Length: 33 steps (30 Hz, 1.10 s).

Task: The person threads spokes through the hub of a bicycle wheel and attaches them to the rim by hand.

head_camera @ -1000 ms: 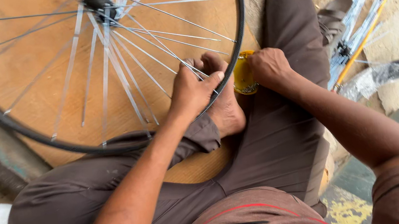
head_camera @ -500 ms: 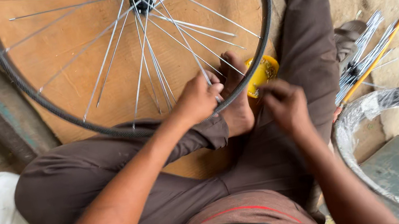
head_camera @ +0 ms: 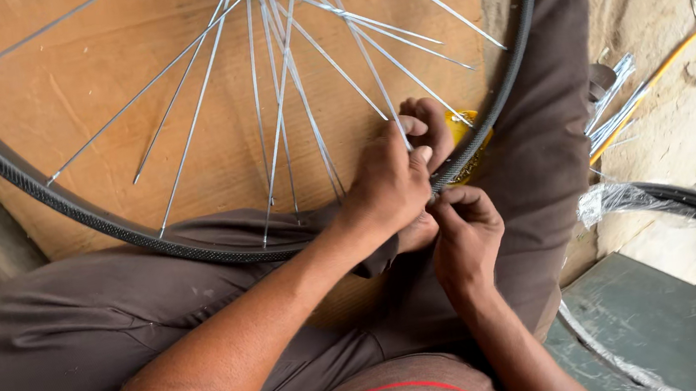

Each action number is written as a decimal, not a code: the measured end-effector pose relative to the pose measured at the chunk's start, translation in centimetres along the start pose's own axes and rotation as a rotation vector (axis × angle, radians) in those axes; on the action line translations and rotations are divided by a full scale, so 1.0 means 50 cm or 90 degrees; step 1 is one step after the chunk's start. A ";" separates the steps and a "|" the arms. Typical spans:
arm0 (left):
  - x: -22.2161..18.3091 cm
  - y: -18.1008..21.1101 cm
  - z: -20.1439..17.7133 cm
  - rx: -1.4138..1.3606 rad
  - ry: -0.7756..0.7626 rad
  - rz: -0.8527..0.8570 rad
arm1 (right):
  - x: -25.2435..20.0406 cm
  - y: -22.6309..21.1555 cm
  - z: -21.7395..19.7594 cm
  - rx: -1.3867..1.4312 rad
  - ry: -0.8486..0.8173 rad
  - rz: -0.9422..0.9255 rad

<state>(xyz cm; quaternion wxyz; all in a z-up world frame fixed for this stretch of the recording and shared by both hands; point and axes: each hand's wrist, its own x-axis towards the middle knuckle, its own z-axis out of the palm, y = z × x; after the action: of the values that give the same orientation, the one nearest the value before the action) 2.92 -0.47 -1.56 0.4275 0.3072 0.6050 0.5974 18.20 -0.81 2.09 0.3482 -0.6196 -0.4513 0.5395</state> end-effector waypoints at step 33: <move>-0.033 -0.033 0.025 0.146 0.036 0.050 | 0.010 0.066 0.001 -0.138 -0.059 -0.227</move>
<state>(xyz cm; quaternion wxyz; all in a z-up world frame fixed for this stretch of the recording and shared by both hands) 5.00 -1.51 -2.84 0.3487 0.3604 0.6686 0.5490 18.76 -1.49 -1.16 0.3482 -0.5382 -0.6248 0.4457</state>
